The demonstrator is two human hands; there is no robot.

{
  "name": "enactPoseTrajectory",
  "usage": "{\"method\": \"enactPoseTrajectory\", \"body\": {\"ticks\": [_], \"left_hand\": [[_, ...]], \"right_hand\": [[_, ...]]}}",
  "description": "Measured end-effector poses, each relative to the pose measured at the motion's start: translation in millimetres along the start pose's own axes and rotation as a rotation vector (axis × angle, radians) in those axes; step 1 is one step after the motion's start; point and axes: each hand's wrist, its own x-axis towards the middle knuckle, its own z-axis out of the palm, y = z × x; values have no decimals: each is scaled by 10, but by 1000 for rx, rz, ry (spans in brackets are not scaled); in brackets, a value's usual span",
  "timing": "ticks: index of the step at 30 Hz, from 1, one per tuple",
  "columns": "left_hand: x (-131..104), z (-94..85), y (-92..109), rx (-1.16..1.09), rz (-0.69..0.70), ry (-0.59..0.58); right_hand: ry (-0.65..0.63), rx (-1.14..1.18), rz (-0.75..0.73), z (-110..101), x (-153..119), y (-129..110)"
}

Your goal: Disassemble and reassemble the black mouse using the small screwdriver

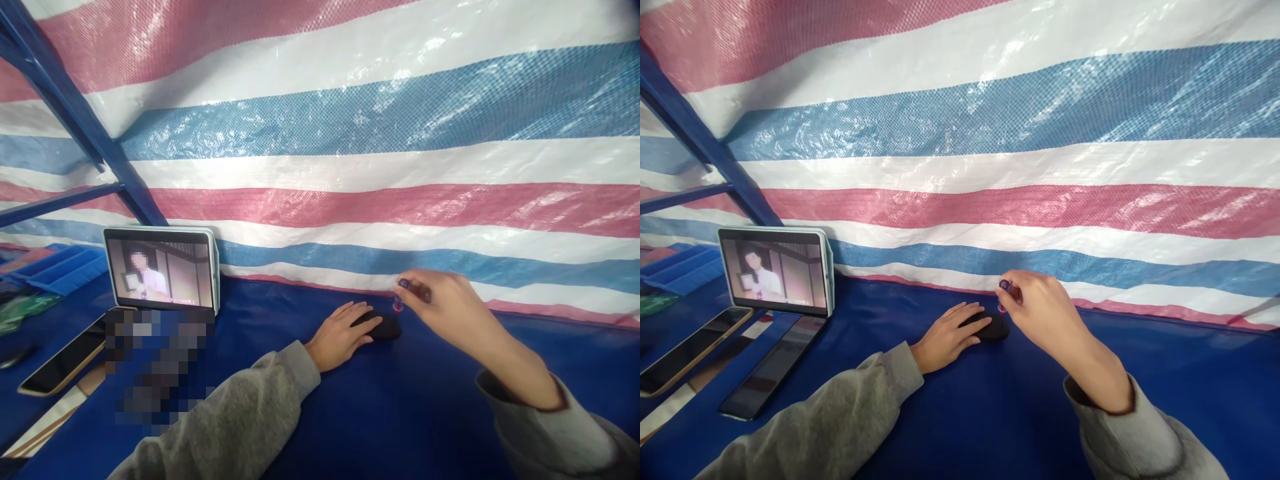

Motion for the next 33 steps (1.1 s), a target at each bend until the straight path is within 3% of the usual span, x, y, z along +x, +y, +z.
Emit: {"method": "enactPoseTrajectory", "body": {"ticks": [5, 14, 20, 29, 33], "left_hand": [[3, -5, 2, 12, 23, -6], [7, -5, 5, 21, 22, -8], [8, -34, 13, 29, -1, -8], [-1, -26, 11, 30, 13, 7], [-5, -28, 12, 33, 21, 11]], "right_hand": [[-56, -49, -13, -16, -7, -4], [-189, -382, 99, 99, -5, 5], [-216, -299, -3, 120, -13, 23], [-170, -235, -64, 121, -35, -31], [-206, -236, -48, 118, -17, -40]]}}
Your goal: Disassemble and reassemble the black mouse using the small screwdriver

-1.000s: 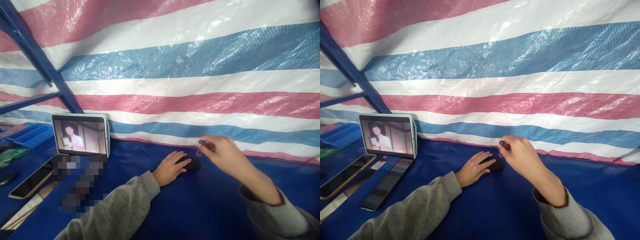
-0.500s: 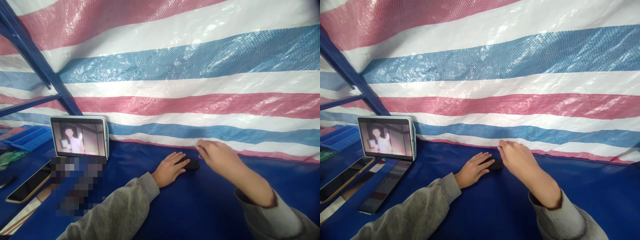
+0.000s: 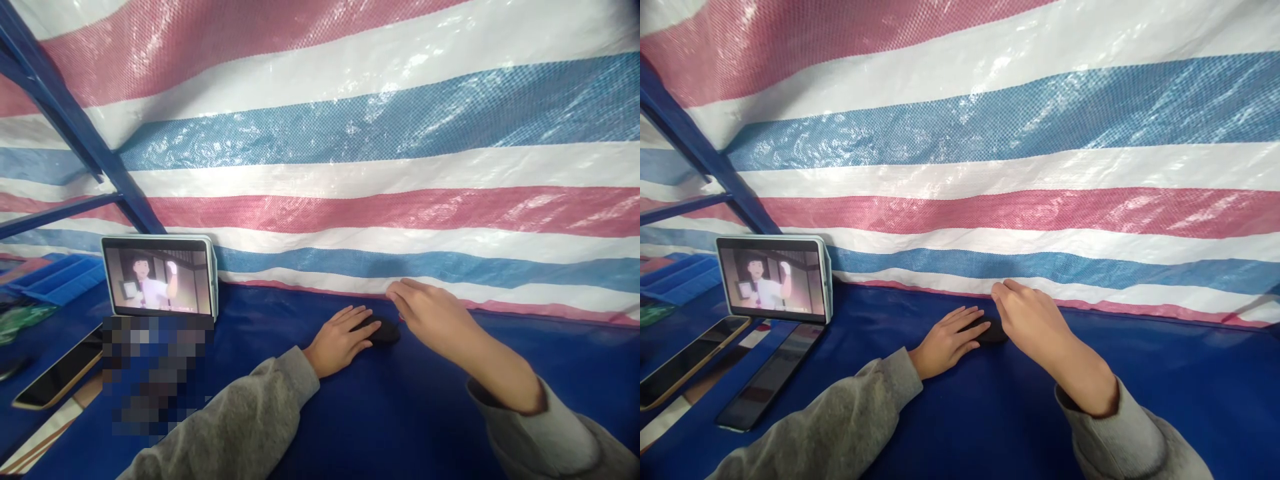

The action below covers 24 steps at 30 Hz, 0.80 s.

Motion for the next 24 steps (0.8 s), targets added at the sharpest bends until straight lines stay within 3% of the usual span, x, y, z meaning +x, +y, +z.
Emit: {"method": "enactPoseTrajectory", "body": {"ticks": [24], "left_hand": [[-2, 15, 1, -10, -10, 3]], "right_hand": [[34, -29, 28, 45, -5, -5]]}}
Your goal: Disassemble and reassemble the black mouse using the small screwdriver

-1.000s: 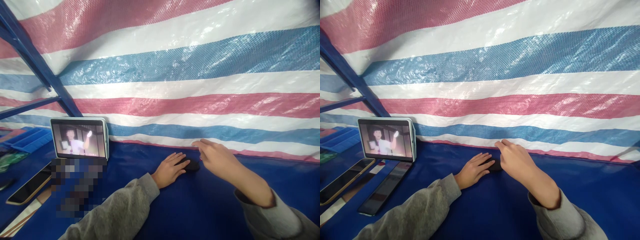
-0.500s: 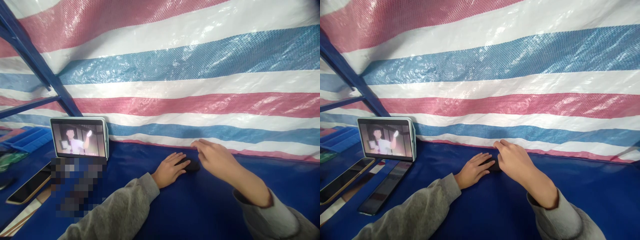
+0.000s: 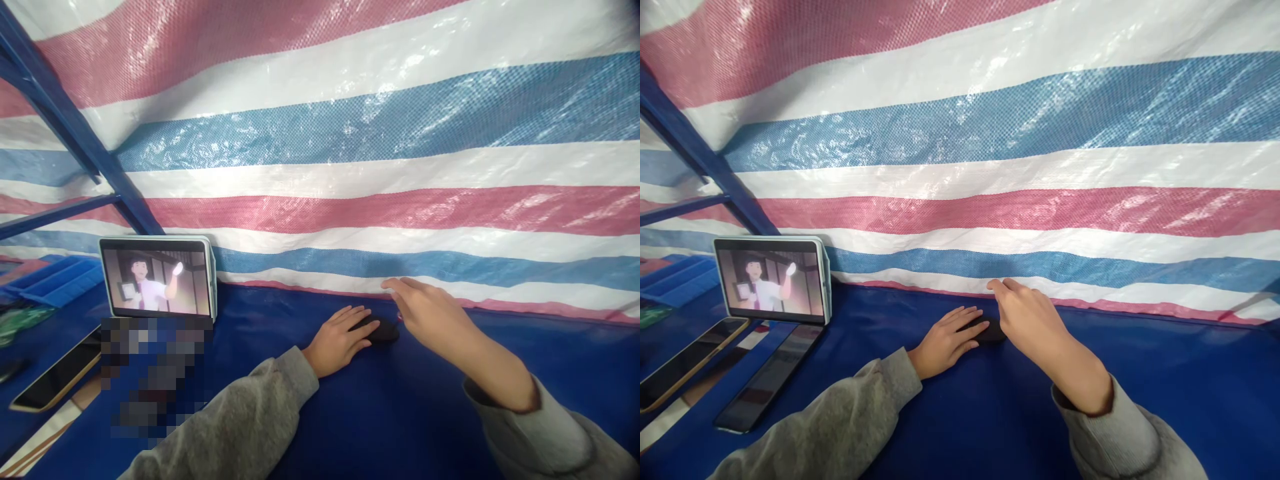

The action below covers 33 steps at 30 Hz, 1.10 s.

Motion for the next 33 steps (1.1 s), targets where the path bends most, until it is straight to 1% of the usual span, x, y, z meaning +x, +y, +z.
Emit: {"method": "enactPoseTrajectory", "body": {"ticks": [3, 7, 13, 22, 24, 28, 33], "left_hand": [[-1, 2, 2, 0, -2, 1], [-2, -6, 3, 5, 11, 6], [3, 4, -7, 8, 17, 7], [-1, 20, -12, 15, 21, 25], [2, 17, -12, 20, 19, 20], [4, 14, -14, 21, 18, 11], [-2, 21, -18, 25, 18, 22]], "right_hand": [[1, -19, -38, -13, -4, -10], [-16, 8, -38, -39, -12, -21], [-28, -17, 53, 2, 10, -1], [-18, -8, -40, -28, -21, -36], [-11, 8, -37, -30, -22, -30], [-16, -2, 24, -7, -4, -9], [-14, -15, -21, -15, -8, -20]]}}
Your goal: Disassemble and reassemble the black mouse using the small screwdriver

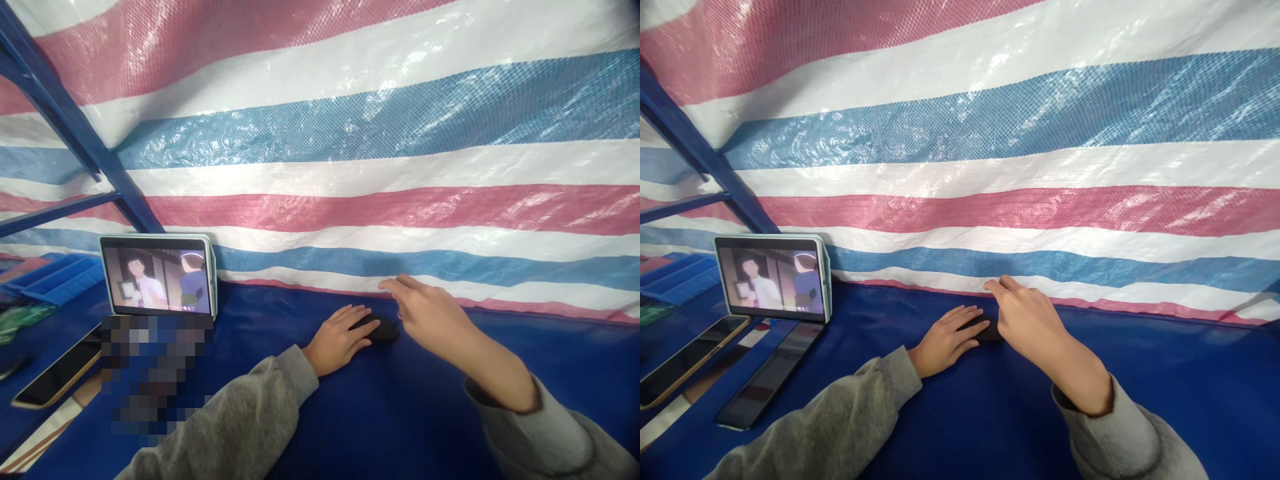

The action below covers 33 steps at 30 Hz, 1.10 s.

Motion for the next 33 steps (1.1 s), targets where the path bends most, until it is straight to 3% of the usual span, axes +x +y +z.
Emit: {"method": "enactPoseTrajectory", "body": {"ticks": [9, 17, 22, 33], "left_hand": [[5, -7, 7, 2, 4, -12], [7, -12, 11, -3, 1, -6], [6, -13, 9, -3, 2, -7], [1, -14, 13, -5, -2, 1]], "right_hand": [[11, 22, 38, 18, 4, 15], [9, 31, -19, -17, -12, -10], [-8, 44, 50, 18, 11, 20], [25, 59, -1, -4, -2, 5]]}}
